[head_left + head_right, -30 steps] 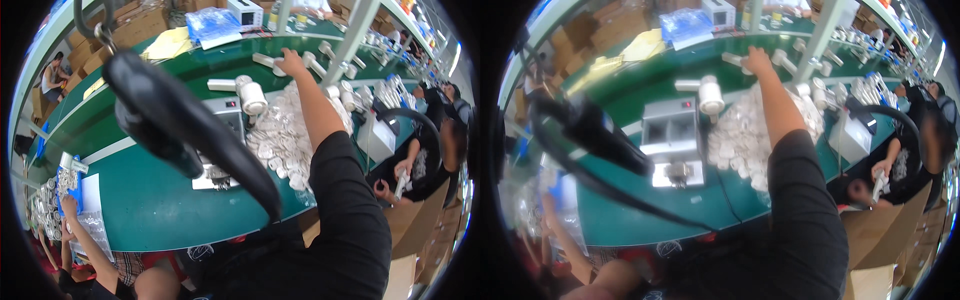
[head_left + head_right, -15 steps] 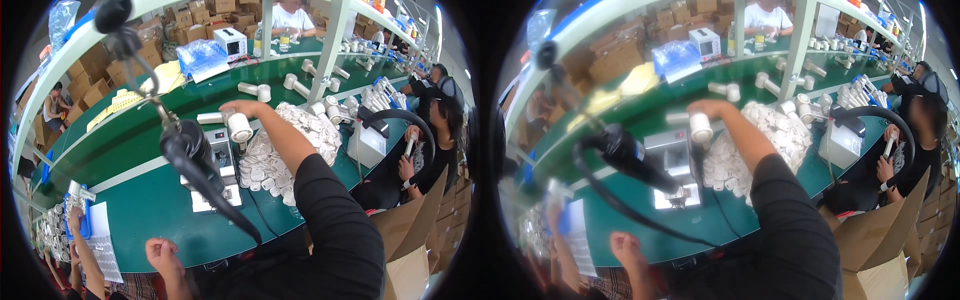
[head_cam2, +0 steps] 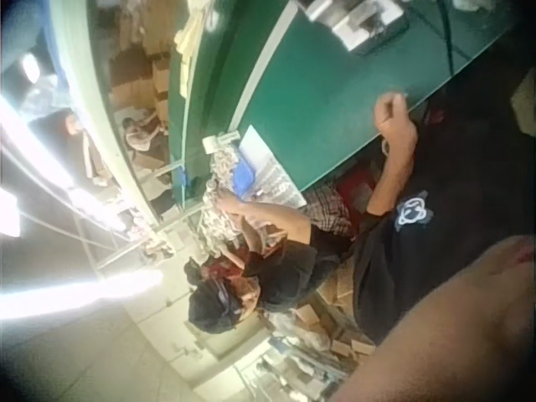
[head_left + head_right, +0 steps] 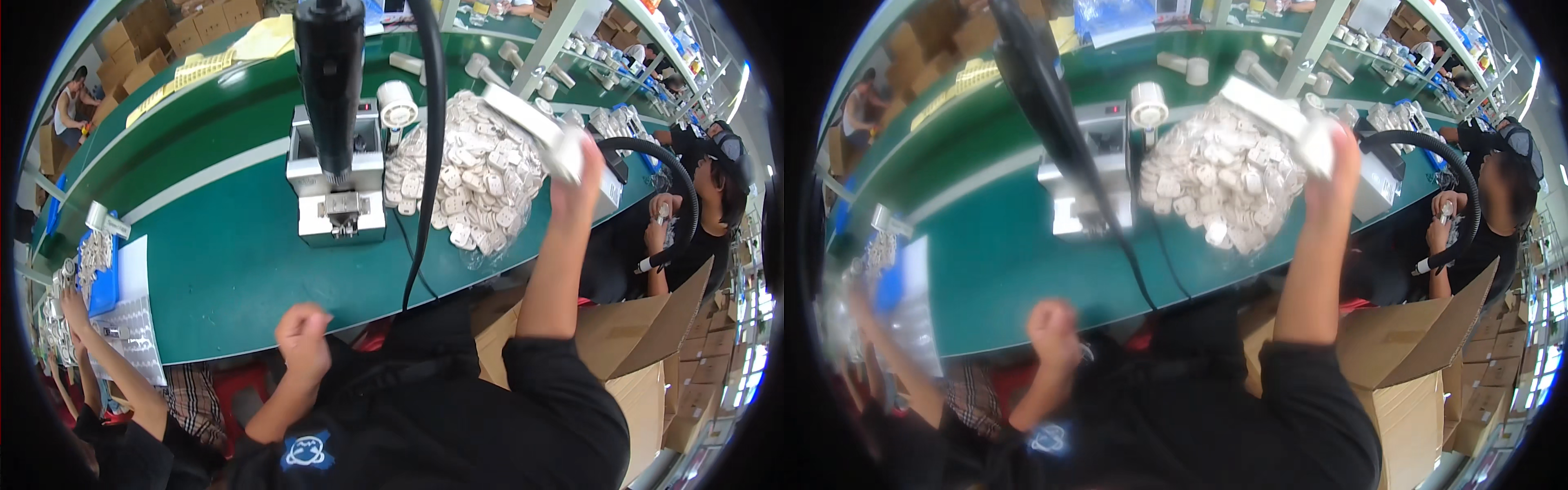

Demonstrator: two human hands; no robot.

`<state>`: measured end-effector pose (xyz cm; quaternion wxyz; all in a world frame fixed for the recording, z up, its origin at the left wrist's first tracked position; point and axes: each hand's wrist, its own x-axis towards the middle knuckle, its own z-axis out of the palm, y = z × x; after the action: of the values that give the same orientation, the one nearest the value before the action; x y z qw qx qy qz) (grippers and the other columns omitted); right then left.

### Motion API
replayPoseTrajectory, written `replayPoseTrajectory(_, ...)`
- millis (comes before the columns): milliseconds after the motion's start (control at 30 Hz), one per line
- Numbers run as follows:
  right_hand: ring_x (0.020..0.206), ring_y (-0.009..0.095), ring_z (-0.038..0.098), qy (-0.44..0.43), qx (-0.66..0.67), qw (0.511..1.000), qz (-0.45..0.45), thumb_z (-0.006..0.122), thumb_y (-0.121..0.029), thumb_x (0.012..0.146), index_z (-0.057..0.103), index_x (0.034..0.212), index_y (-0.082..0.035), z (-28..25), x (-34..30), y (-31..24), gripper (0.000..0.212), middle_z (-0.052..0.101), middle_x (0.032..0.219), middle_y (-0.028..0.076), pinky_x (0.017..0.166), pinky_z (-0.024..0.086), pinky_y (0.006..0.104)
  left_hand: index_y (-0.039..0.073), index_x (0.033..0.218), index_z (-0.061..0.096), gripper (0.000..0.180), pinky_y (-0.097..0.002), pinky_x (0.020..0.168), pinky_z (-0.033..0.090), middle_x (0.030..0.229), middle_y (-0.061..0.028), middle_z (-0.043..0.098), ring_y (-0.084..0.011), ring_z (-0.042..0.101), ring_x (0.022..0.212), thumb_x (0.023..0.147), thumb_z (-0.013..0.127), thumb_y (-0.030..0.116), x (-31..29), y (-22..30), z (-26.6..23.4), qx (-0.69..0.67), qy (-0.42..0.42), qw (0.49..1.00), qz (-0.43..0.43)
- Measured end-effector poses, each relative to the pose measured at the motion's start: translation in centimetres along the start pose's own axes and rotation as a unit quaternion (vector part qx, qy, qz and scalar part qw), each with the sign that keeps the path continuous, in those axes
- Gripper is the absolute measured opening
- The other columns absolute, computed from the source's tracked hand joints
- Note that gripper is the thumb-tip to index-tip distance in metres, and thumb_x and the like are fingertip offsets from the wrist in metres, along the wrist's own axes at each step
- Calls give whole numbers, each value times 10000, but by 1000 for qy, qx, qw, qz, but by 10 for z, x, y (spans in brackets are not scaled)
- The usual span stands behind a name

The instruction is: Assembling small electronic component housings at a factory assembly line.

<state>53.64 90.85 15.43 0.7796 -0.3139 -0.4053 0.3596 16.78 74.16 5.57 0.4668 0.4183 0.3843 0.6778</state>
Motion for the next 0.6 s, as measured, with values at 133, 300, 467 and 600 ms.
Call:
replayPoseTrajectory(133,838,289,587,-107,208,963,133,527,-438,762,540,970,10,11,-143,-19,494,575,898,181,689,492,384,-6,1276,322,824,-357,917,366,1204,-168,391,-262,442,1089,650,799,238,3,0,56,-50,-231,965,116)
replayPoseTrajectory(300,901,241,574,-353,-56,920,163,545,-448,820,561,1061,26,58,-200,-9,532,578,1021,168,787,457,345,103,1297,221,818,-459,943,384,1210,-183,415,-325,475,1111,704,761,266,-7,24,72,-221,-151,957,108)
replayPoseTrajectory(467,748,263,588,-233,-485,843,1,589,-83,810,597,940,20,41,-139,13,166,593,830,145,670,461,327,105,1155,329,476,-358,728,487,956,-111,518,-218,564,851,789,633,95,17,75,27,-103,69,979,159)
replayPoseTrajectory(600,934,394,481,-382,-640,660,-89,697,-90,682,556,1030,12,0,-122,30,389,529,972,206,817,392,439,103,1164,378,409,-329,642,491,834,-81,543,-193,575,735,814,589,80,53,74,-26,-67,156,983,-73)
